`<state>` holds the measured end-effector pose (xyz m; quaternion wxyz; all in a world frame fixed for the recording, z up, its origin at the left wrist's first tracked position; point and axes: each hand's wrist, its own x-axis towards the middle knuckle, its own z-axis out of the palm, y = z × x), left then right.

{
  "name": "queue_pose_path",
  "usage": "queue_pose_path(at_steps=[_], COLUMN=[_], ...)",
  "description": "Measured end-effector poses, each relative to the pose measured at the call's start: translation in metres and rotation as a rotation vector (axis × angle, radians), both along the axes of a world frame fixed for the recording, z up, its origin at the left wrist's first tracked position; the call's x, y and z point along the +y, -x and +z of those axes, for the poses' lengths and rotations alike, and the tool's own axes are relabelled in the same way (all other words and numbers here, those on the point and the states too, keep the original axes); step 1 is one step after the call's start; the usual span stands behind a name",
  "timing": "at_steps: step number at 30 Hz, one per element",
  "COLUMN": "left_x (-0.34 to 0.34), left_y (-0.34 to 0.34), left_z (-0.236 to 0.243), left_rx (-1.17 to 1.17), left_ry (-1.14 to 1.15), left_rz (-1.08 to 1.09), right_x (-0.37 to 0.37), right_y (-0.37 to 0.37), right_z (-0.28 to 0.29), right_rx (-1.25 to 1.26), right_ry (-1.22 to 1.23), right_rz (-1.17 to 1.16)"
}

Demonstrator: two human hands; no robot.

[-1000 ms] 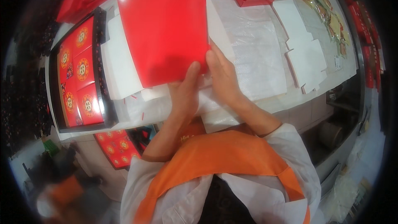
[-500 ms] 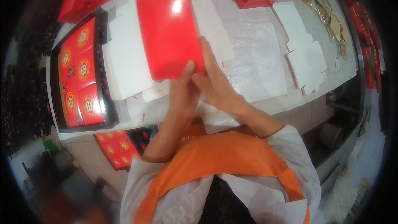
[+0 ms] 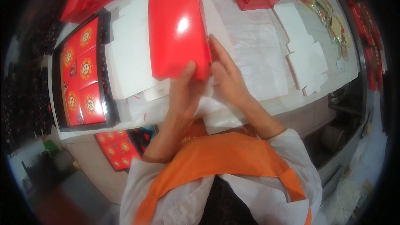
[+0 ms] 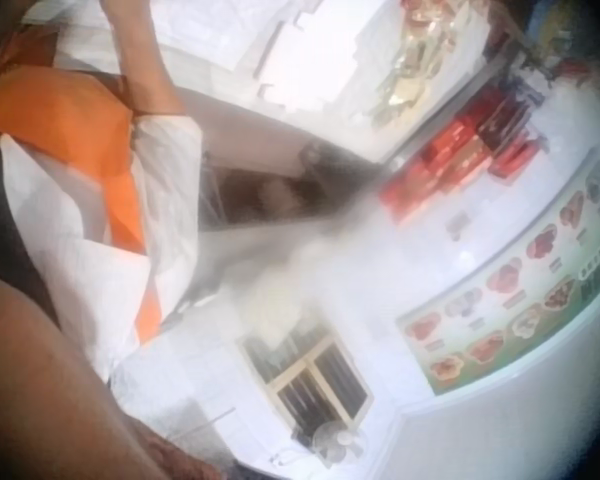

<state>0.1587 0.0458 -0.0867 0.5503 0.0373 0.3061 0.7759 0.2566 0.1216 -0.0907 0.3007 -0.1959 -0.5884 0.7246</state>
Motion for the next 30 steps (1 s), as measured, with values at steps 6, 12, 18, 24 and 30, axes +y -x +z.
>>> queue_pose_path(at_steps=[6,12,18,24,30], left_x=[0.000,0.003,0.004,0.002,-0.002], left_y=[-0.002,-0.006,-0.005,-0.003,-0.002], left_z=[0.001,0.002,0.001,-0.003,-0.006], left_rx=[0.116,0.182,0.124,0.078,0.108], left_ry=[0.071,0.101,0.075,0.071,0.101], left_rz=[0.037,0.116,0.132,0.124,0.103], right_x=[0.003,0.001,0.006,0.004,0.001], right_y=[-0.009,-0.002,0.001,0.000,0.000], right_z=[0.012,0.014,-0.001,0.003,0.008], right_rx=[-0.229,-0.269,-0.185,-0.201,-0.227], right_ry=[-0.222,-0.380,-0.604,-0.542,-0.486], right_rz=[-0.068,-0.167,-0.238,-0.217,-0.207])
